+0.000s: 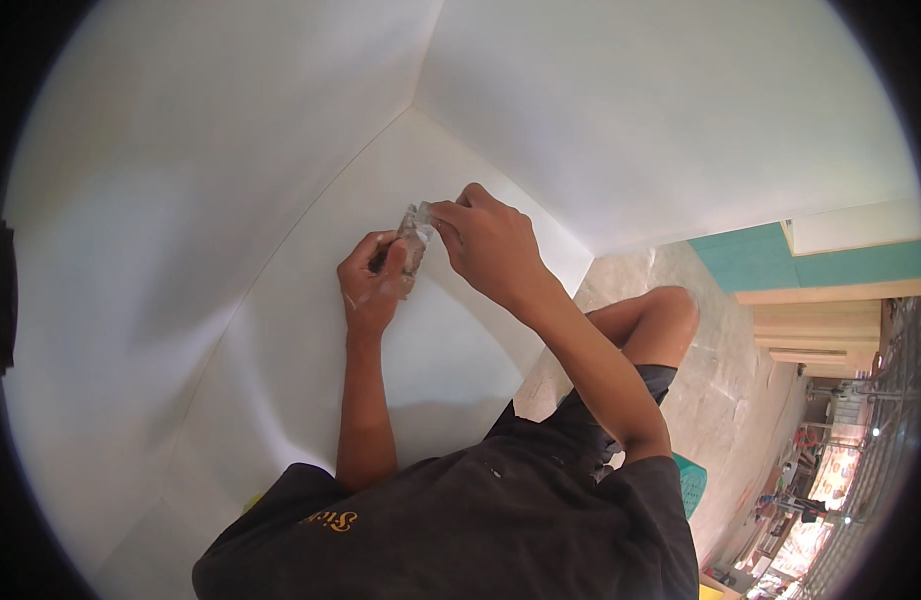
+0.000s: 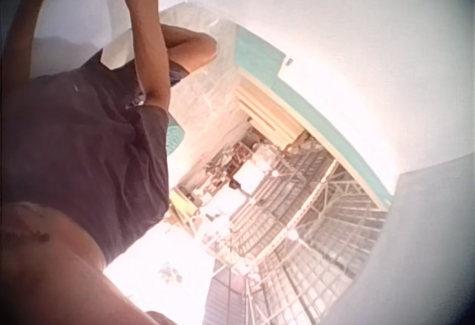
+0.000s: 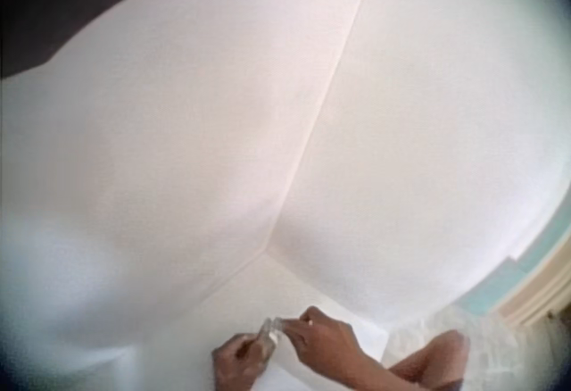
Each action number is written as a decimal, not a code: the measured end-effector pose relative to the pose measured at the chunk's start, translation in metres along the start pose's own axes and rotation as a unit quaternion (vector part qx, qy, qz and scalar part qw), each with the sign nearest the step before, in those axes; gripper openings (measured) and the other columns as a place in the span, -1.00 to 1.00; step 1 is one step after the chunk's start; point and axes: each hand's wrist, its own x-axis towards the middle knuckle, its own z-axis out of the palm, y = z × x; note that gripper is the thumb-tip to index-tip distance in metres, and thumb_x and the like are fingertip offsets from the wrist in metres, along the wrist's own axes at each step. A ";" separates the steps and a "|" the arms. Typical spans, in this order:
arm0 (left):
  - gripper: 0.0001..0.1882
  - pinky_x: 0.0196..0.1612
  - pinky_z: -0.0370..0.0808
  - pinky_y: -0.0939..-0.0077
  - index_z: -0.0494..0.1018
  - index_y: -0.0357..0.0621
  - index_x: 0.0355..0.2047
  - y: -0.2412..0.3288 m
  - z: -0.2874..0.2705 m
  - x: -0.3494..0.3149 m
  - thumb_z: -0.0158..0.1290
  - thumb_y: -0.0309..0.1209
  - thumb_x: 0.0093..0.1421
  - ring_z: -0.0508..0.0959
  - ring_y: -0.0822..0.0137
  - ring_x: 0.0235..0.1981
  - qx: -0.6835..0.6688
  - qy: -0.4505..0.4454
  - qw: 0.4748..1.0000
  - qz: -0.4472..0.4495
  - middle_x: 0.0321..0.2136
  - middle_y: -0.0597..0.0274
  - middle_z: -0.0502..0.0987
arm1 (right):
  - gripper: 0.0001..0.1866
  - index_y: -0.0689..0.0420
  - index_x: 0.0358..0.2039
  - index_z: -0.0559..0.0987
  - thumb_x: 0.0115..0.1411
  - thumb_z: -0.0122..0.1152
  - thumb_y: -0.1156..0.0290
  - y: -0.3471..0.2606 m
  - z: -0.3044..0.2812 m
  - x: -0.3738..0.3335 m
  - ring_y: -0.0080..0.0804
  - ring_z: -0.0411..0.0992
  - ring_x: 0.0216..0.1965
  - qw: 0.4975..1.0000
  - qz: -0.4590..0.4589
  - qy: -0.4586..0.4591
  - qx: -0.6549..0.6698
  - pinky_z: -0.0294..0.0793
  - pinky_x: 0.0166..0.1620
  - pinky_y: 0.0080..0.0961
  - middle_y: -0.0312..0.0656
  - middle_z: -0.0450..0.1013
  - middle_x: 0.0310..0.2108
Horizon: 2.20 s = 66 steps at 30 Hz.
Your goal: The person applies putty to the seams and joints of white wooden furniture using a small metal scraper.
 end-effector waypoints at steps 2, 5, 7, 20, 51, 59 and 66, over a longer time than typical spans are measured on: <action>-0.80 -0.30 0.42 0.64 0.57 -0.33 -0.21 -0.001 -0.002 0.000 0.16 -0.40 0.29 0.42 0.59 -0.44 0.004 -0.008 1.000 -0.009 -0.45 0.39 0.54 | -0.84 0.05 -0.20 0.72 0.21 0.29 0.43 -0.003 0.004 0.007 -0.21 0.48 -0.48 1.000 -0.006 -0.009 -0.023 0.46 -0.39 -0.33 -0.17 0.49 -0.41; -0.82 -0.32 0.42 0.63 0.57 -0.32 -0.22 -0.007 -0.001 0.002 0.16 -0.42 0.28 0.42 0.59 -0.45 0.024 0.003 1.000 0.004 -0.48 0.40 0.54 | -0.85 0.04 -0.24 0.74 0.19 0.30 0.41 -0.003 0.009 0.012 -0.19 0.49 -0.48 0.998 -0.004 -0.037 -0.052 0.46 -0.39 -0.32 -0.17 0.49 -0.42; -0.82 -0.33 0.43 0.63 0.57 -0.33 -0.22 -0.006 0.000 0.000 0.16 -0.43 0.27 0.41 0.59 -0.46 0.022 0.009 1.000 0.013 -0.49 0.39 0.54 | -0.86 0.03 -0.25 0.74 0.19 0.30 0.40 -0.003 0.010 0.014 -0.18 0.49 -0.48 0.996 0.001 -0.054 -0.067 0.46 -0.40 -0.31 -0.17 0.50 -0.43; -0.81 -0.38 0.41 0.67 0.57 -0.38 -0.23 -0.010 0.009 0.000 0.12 -0.46 0.26 0.41 0.59 -0.51 -0.027 0.063 0.997 0.046 -0.55 0.33 0.52 | -0.85 0.05 -0.25 0.73 0.26 0.23 0.39 0.022 -0.045 0.016 -0.40 0.39 -0.58 0.994 0.057 -0.094 0.000 0.39 -0.49 -0.41 -0.20 0.47 -0.45; -0.82 -0.39 0.43 0.55 0.54 -0.42 -0.32 -0.058 0.015 0.008 0.10 -0.47 0.20 0.47 0.50 -0.51 -0.031 0.078 0.994 0.070 -0.54 0.27 0.54 | -0.66 0.28 -0.52 0.64 0.18 0.38 0.23 -0.103 -0.319 0.235 -0.54 0.38 -0.61 0.769 -0.066 0.595 0.224 0.41 -0.51 -0.49 -0.25 0.48 -0.61; -0.82 -0.39 0.44 0.54 0.53 -0.43 -0.35 -0.049 0.011 0.004 0.12 -0.48 0.19 0.48 0.49 -0.51 -0.050 0.073 0.993 0.076 -0.56 0.24 0.55 | -0.70 0.21 -0.53 0.66 0.14 0.40 0.22 -0.123 -0.346 0.249 -0.42 0.48 -0.52 0.790 0.020 0.599 0.128 0.50 -0.34 -0.39 -0.22 0.55 -0.55; -0.75 -0.32 0.51 0.41 0.54 -0.46 -0.33 -0.050 0.008 0.001 0.17 -0.42 0.16 0.54 0.36 -0.46 -0.037 0.081 0.993 0.081 -0.53 0.07 0.59 | -0.66 0.22 -0.67 0.52 0.09 0.46 0.34 -0.115 -0.343 0.249 -0.40 0.50 -0.56 0.800 0.076 0.549 0.230 0.47 -0.44 -0.41 -0.16 0.53 -0.55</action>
